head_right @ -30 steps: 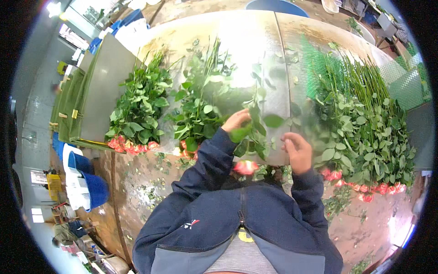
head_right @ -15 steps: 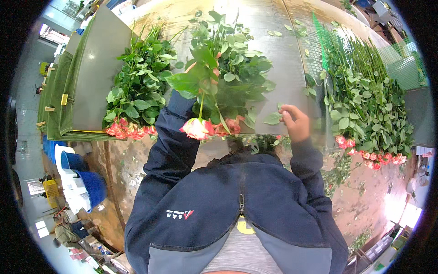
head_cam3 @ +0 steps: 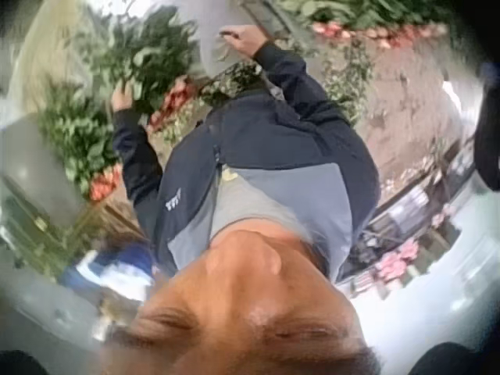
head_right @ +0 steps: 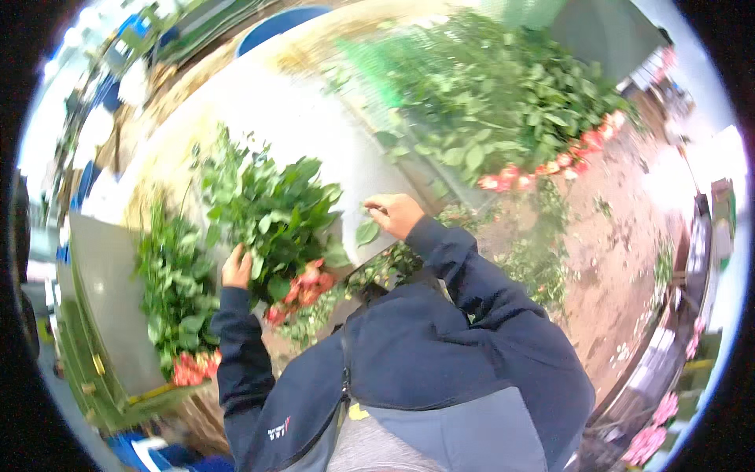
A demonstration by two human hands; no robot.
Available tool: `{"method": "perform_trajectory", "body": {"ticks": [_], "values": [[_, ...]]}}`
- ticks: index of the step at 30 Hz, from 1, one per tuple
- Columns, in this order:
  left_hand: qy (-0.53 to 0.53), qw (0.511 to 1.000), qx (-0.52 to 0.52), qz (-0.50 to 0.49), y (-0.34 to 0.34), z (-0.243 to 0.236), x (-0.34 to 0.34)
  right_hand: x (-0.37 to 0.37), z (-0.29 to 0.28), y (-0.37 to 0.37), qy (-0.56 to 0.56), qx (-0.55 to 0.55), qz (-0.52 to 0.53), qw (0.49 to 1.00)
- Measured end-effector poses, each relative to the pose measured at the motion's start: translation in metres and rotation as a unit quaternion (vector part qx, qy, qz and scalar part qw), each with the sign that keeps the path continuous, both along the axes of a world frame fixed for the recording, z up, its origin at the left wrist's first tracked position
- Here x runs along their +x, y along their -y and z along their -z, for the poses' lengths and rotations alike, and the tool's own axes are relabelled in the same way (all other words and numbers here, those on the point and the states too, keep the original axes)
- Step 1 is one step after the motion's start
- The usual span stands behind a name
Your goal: The person arranges pink flowers with green leaves on a metal table, picking up bunches, adjusting their positions, and placing them into a green tray. The person handles the flowers by hand, moving them around the workspace and organizing them into groups.
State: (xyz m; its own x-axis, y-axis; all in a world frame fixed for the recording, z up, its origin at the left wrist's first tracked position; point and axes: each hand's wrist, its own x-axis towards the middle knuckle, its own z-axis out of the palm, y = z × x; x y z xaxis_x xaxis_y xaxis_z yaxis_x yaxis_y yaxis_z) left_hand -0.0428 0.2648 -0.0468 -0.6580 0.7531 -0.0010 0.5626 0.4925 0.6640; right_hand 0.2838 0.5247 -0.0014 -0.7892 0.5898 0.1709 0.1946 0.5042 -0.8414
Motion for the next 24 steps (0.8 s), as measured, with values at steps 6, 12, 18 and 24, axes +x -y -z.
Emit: {"method": "perform_trajectory", "body": {"ticks": [6, 12, 18, 24], "values": [[-0.005, 0.999, -0.027, 0.019, 0.024, -0.036, -0.013, 0.079, -0.034, -0.152, 0.082, 0.184, 0.231, 0.952], [0.011, 0.991, 0.134, -0.014, -0.072, -0.136, 0.069, 0.148, 0.082, -0.314, 0.341, 0.065, 0.317, 0.882], [0.297, 0.934, 0.16, 0.118, -0.258, -0.066, 0.208, 0.09, 0.024, -0.23, 0.341, 0.114, 0.056, 0.931], [0.126, 0.99, 0.055, 0.025, -0.419, 0.028, 0.292, 0.121, -0.011, -0.263, 0.104, 0.017, 0.112, 0.988]]}}
